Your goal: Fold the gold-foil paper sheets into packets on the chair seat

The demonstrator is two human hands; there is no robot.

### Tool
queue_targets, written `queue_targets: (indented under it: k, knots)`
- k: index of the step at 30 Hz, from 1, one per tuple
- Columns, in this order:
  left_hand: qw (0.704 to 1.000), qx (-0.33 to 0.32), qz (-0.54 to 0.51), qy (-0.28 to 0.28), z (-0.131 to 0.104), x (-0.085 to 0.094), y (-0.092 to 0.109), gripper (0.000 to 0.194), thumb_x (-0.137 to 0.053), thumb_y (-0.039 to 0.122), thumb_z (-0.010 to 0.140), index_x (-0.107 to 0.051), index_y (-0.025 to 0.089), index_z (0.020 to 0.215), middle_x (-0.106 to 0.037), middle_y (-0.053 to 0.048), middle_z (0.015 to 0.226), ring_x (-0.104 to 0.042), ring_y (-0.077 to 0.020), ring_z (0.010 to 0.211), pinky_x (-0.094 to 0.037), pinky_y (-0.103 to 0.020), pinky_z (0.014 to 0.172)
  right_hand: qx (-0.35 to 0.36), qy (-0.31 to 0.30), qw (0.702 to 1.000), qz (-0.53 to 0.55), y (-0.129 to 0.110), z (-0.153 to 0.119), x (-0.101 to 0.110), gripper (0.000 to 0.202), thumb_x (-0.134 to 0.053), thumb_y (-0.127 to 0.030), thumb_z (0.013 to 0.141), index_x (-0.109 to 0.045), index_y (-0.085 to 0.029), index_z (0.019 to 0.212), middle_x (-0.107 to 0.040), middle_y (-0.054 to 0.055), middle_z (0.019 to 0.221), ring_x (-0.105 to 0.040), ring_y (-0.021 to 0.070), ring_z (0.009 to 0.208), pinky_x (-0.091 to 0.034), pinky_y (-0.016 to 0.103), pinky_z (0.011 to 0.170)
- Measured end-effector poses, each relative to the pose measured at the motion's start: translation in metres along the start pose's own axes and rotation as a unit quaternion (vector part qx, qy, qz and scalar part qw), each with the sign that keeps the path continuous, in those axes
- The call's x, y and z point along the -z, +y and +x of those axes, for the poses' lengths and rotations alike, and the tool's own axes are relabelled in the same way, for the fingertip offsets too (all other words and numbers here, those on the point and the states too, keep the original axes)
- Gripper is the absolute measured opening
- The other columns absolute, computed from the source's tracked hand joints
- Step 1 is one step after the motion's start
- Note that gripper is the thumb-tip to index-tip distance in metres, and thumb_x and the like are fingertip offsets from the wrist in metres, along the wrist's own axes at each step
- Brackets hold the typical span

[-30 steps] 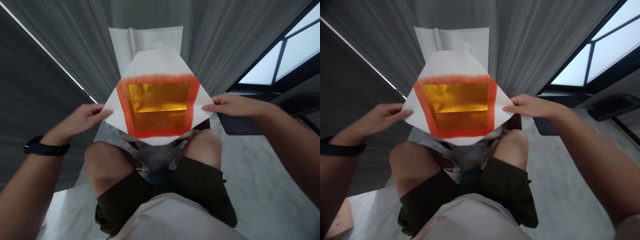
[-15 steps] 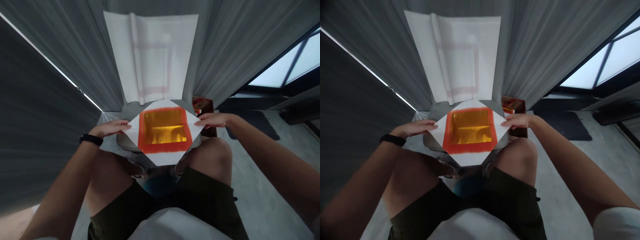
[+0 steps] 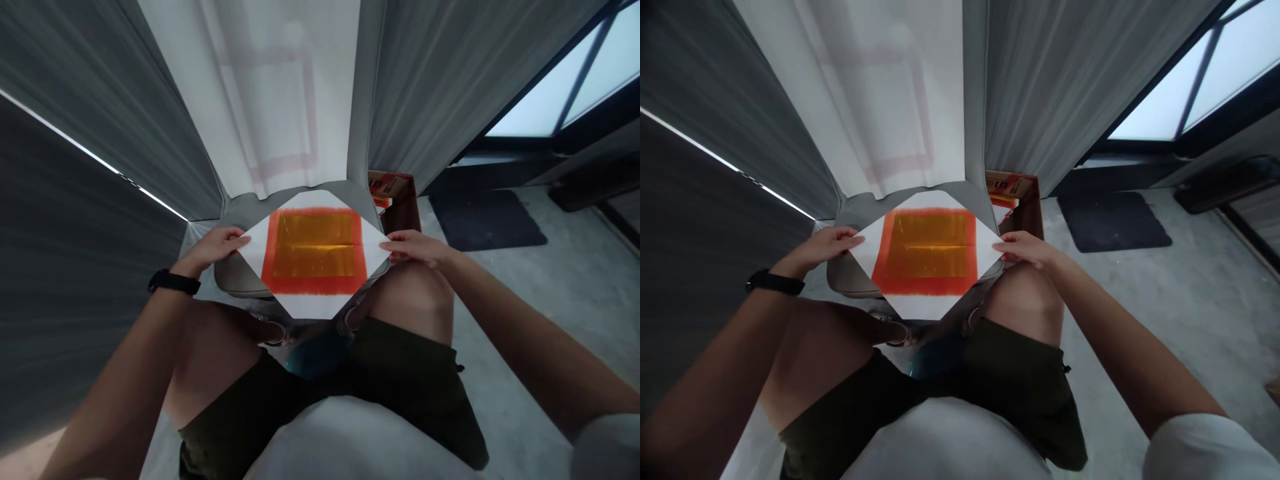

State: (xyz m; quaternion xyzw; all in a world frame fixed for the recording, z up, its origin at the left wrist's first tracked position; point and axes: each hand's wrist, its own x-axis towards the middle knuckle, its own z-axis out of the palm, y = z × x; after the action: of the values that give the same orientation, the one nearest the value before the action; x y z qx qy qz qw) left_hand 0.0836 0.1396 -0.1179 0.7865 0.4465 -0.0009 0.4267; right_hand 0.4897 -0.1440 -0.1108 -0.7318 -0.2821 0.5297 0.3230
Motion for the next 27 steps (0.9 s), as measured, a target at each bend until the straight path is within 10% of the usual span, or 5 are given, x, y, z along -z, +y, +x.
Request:
queue_targets:
  k: [8, 12, 16, 27]
  knots:
    - [0.912, -0.077, 0.210, 0.343, -0.033, -0.052, 0.028, 0.039, -0.051, 0.036, 0.099, -0.068, 0.015, 0.128, -0.071, -0.017, 0.127, -0.064, -0.0360, 0.123, -0.048, -0.050, 0.109, 0.045, 0.161, 0.984, 0.055, 0.028, -0.011, -0.042, 0.022, -0.079, -0.038, 0.078, -0.069, -0.020, 0.085, -0.069, 0.002, 0.074, -0.063, 0.0169, 0.068, -0.054, 0.028, 0.061]
    - [0.910, -0.227, 0.225, 0.265, -0.048, -0.124, 0.068, 0.043, -0.038, 0.034, 0.109, -0.067, 0.015, 0.136, -0.067, -0.016, 0.142, -0.061, -0.0324, 0.133, -0.046, -0.050, 0.116, 0.075, 0.166, 0.981, 0.062, 0.029, -0.019, -0.056, 0.021, -0.077, -0.038, 0.080, -0.070, -0.020, 0.088, -0.072, 0.004, 0.077, -0.066, 0.0180, 0.070, -0.054, 0.028, 0.061]
    - [0.909, -0.239, 0.255, 0.229, -0.054, -0.180, 0.088, 0.054, -0.036, 0.044, 0.111, -0.060, 0.011, 0.148, -0.056, -0.022, 0.157, -0.049, -0.0407, 0.148, -0.037, -0.063, 0.123, 0.098, 0.205, 0.973, 0.034, 0.025, -0.024, -0.069, 0.019, -0.072, -0.035, 0.080, -0.072, -0.018, 0.086, -0.072, 0.004, 0.077, -0.065, 0.0171, 0.070, -0.049, 0.026, 0.060]
    - [0.903, -0.213, 0.354, 0.118, -0.058, -0.162, 0.078, 0.060, -0.030, 0.046, 0.112, -0.049, 0.015, 0.161, -0.039, -0.018, 0.170, -0.032, -0.0394, 0.159, -0.030, -0.063, 0.128, 0.161, 0.195, 0.965, 0.072, 0.030, -0.035, -0.079, 0.017, -0.068, -0.035, 0.073, -0.068, -0.018, 0.077, -0.068, 0.001, 0.071, -0.060, 0.0159, 0.068, -0.046, 0.027, 0.063]
